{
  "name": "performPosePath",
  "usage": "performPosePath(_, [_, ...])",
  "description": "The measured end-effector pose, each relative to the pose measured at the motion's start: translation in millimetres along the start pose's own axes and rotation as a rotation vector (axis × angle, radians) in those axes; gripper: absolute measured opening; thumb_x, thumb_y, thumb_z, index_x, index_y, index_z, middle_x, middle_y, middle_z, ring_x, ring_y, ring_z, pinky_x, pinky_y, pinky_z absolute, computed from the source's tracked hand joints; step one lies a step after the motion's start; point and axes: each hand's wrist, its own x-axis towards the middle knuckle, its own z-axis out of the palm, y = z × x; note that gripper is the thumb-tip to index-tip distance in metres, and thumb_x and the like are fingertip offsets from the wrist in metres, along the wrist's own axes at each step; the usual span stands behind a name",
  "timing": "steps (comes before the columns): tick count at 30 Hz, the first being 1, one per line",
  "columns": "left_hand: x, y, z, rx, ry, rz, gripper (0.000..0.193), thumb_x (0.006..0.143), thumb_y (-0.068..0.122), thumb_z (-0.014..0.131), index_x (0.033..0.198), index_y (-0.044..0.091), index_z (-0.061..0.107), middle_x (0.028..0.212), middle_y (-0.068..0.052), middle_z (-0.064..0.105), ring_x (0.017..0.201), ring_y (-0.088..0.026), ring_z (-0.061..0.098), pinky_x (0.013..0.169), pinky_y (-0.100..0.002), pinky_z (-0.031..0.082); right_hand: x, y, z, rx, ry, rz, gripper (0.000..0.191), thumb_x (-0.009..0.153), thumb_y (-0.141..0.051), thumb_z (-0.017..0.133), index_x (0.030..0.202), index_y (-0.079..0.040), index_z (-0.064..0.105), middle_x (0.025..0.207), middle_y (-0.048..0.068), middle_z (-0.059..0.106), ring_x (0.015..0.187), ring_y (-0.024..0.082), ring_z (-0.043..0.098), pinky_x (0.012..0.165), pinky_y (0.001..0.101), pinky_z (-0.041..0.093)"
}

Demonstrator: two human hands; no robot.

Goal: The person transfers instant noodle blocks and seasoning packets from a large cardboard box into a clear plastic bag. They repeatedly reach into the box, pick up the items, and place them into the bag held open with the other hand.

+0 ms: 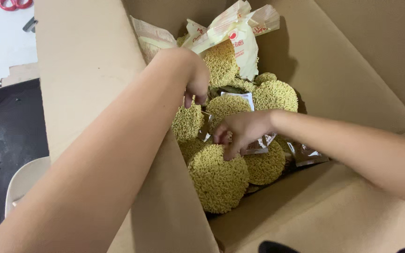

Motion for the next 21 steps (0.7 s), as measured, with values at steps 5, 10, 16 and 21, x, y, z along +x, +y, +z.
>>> performPosePath(5, [3, 1, 1, -0.013, 0.034, -0.01, 0.031, 0.091, 0.038, 0.072, 0.1, 0.01, 0.082, 0.1, -0.006, 0.08, 0.087, -0.022, 0.073, 0.084, -0.044, 0.057, -4, -15, 3, -0.411, 0.097, 0.055, 0.054, 0.085, -0.032, 0.078, 0.129, -0.011, 0.057, 0.104, 0.01, 0.076, 0.094, 0.021, 0.072, 0.089, 0.0376, 0.057])
performPosePath(10, [3, 1, -1, -0.03, 0.074, -0.002, 0.035, 0.092, 0.041, 0.071, 0.098, 0.008, 0.08, 0.096, -0.006, 0.08, 0.083, -0.021, 0.073, 0.081, -0.042, 0.058, -1, -1, -9, -0.296, -0.009, -0.084, 0.055, 0.084, -0.037, 0.075, 0.127, -0.005, 0.062, 0.117, 0.01, 0.076, 0.104, 0.022, 0.076, 0.096, 0.0374, 0.059])
performPosePath(16, [3, 1, -2, 0.007, 0.107, 0.022, 0.038, 0.092, 0.043, 0.071, 0.097, 0.007, 0.08, 0.094, -0.008, 0.08, 0.081, -0.023, 0.073, 0.08, -0.043, 0.058, -1, 32, -27, -0.075, -0.103, 0.017, 0.065, 0.092, -0.038, 0.067, 0.149, -0.013, 0.048, 0.141, 0.007, 0.062, 0.116, 0.019, 0.072, 0.101, 0.0346, 0.058])
performPosePath(21, [6, -1, 0, -0.007, 0.127, 0.062, 0.036, 0.091, 0.042, 0.07, 0.101, 0.009, 0.079, 0.097, -0.005, 0.08, 0.085, -0.022, 0.075, 0.082, -0.043, 0.059, -9, 70, -55, -0.11, -0.016, 0.508, 0.048, 0.093, -0.032, 0.065, 0.132, -0.004, 0.069, 0.118, 0.017, 0.079, 0.093, 0.025, 0.081, 0.073, 0.0338, 0.066])
